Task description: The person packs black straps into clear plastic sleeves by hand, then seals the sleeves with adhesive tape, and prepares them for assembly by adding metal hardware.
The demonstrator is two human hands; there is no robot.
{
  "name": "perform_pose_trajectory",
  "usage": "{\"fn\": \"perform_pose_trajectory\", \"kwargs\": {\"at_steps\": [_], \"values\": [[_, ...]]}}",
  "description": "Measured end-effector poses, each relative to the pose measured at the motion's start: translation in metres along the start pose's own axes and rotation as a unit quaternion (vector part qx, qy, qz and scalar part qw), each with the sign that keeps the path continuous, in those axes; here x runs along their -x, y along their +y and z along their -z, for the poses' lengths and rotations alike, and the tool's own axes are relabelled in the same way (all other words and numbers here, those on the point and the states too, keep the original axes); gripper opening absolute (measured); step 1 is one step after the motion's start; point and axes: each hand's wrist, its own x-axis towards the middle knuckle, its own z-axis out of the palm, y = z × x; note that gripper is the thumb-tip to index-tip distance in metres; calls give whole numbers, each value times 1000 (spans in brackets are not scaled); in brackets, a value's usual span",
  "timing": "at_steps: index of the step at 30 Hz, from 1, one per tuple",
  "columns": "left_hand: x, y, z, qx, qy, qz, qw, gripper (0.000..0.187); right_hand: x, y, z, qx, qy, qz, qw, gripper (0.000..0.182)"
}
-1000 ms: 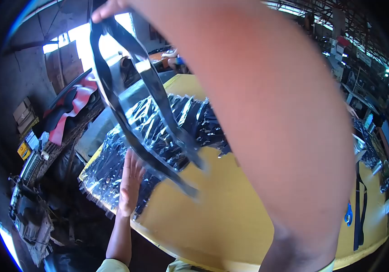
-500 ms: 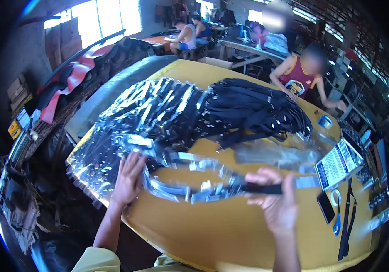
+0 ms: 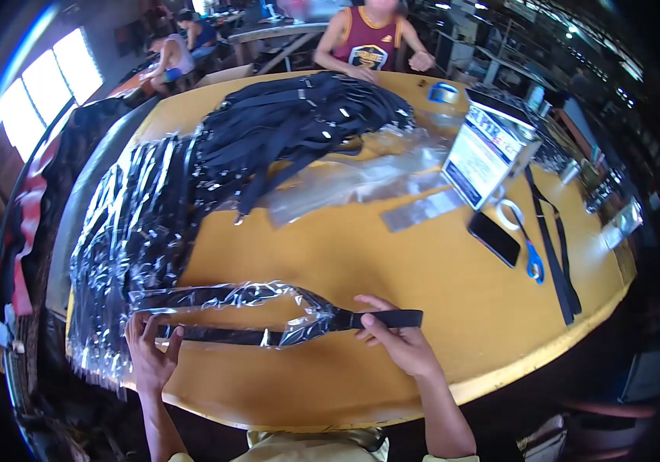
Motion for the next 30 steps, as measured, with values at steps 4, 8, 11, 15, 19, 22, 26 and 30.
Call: {"fn": "perform_pose_trajectory", "kwargs": {"at_steps": [4,8,11,15,19,22,26,30], "values": [[-27,16,-28,-30,-119,-114,986,73,10,0,6,-31,10,8,999,45],[-34,3,-50,-39,-176,-102,978,74,19,0,21,-62,62,25,996,41],[-33,4,-50,-40,-174,-106,978,74,30,9,40,-166,111,-12,980,38],[-33,7,-45,-37,-178,-107,977,75,39,17,58,-195,178,-30,964,28],[-33,38,-34,-82,-122,-93,985,75,33,15,47,-183,197,-34,963,25],[-43,87,-19,65,-61,-228,970,67,26,16,34,-163,173,-21,971,27],[-50,138,-48,74,-141,-429,889,63,22,12,22,-155,156,-39,975,29],[-44,145,-87,62,-182,-468,862,67,34,7,46,-73,215,-31,974,30]]}}
